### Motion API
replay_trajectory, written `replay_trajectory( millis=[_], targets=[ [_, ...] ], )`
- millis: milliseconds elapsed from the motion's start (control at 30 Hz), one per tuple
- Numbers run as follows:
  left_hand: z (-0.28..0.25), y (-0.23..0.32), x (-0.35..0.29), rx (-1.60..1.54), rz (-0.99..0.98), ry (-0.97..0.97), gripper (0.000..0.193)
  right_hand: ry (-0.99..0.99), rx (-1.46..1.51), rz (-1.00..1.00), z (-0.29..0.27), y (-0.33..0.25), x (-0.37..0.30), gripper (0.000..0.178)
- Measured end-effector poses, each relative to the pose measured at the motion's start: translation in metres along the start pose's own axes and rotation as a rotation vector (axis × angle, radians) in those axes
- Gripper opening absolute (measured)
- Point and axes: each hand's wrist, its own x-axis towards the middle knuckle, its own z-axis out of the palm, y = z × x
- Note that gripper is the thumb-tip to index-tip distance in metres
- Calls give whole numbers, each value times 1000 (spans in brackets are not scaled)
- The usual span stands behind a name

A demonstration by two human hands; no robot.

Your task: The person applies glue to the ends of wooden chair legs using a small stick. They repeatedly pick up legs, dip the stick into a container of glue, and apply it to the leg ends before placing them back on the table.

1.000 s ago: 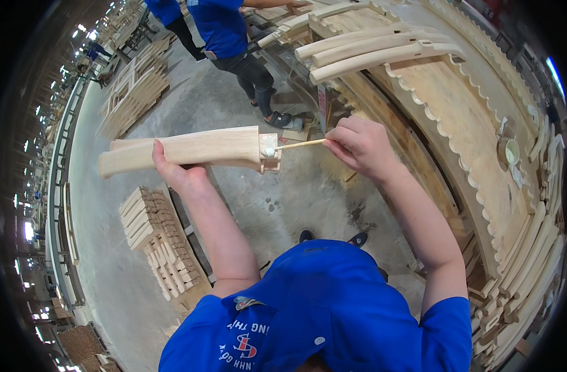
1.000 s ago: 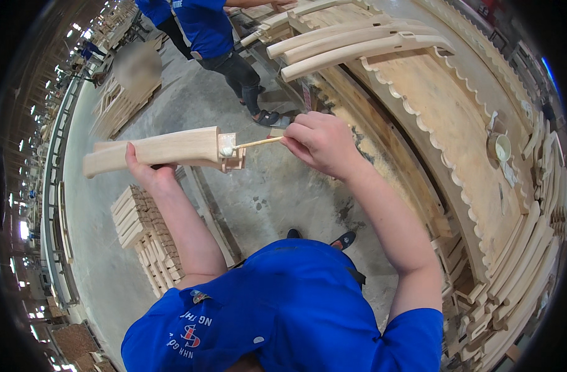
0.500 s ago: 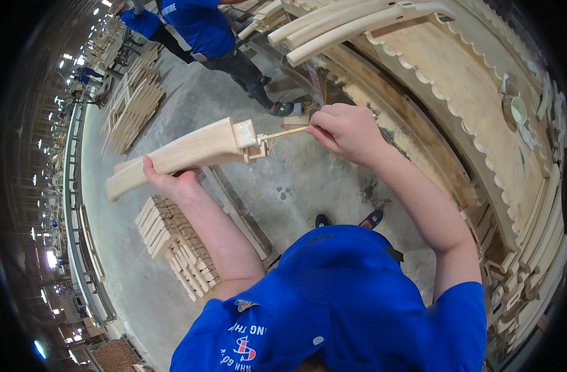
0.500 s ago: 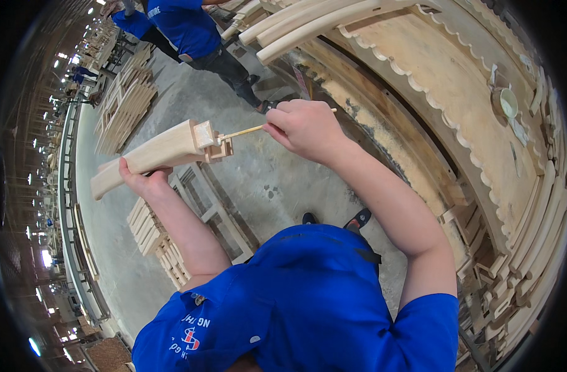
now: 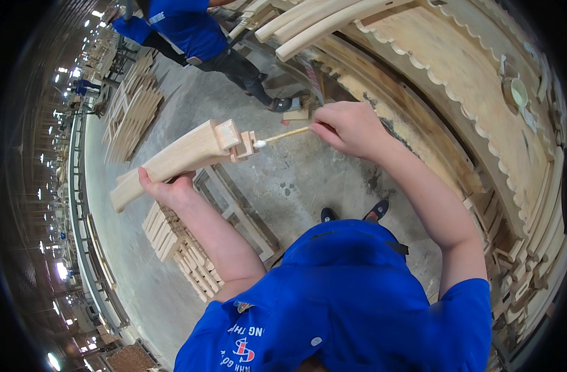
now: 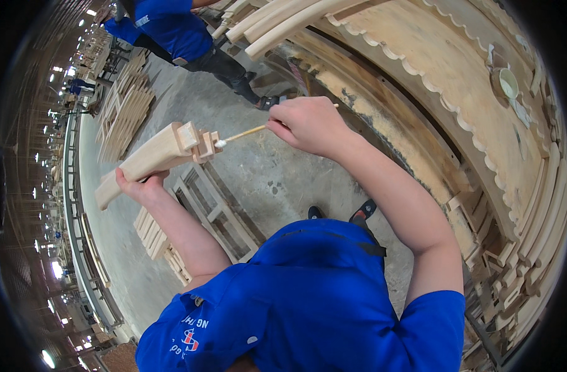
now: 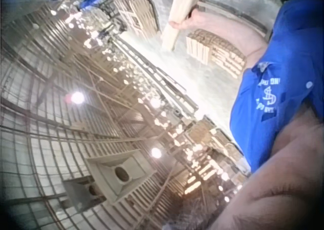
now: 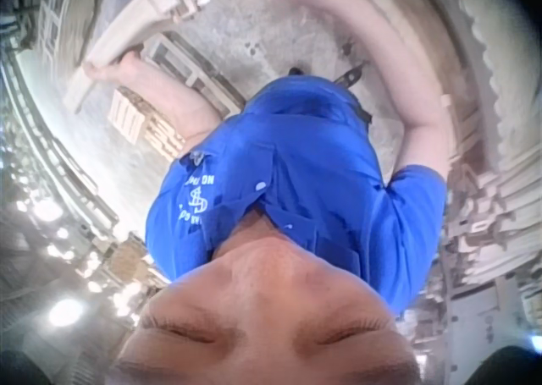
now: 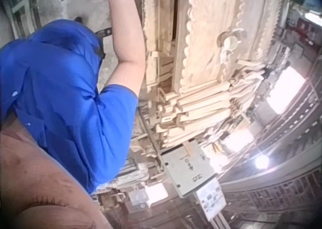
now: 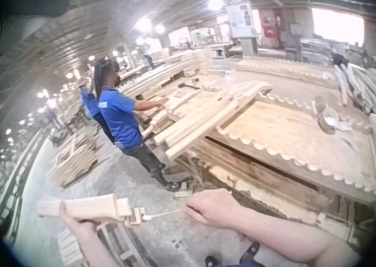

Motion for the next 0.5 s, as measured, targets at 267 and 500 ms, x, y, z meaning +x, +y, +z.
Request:
replay_trajectory(
  millis=[267, 500],
  targets=[
    [-3, -1, -4, 22, 39, -44, 64, 55, -88, 31, 24, -14, 1, 18],
    [-19, -8, -2, -83, 265, -337, 73, -119, -78, -47, 18, -11, -10, 19]
  ],
)
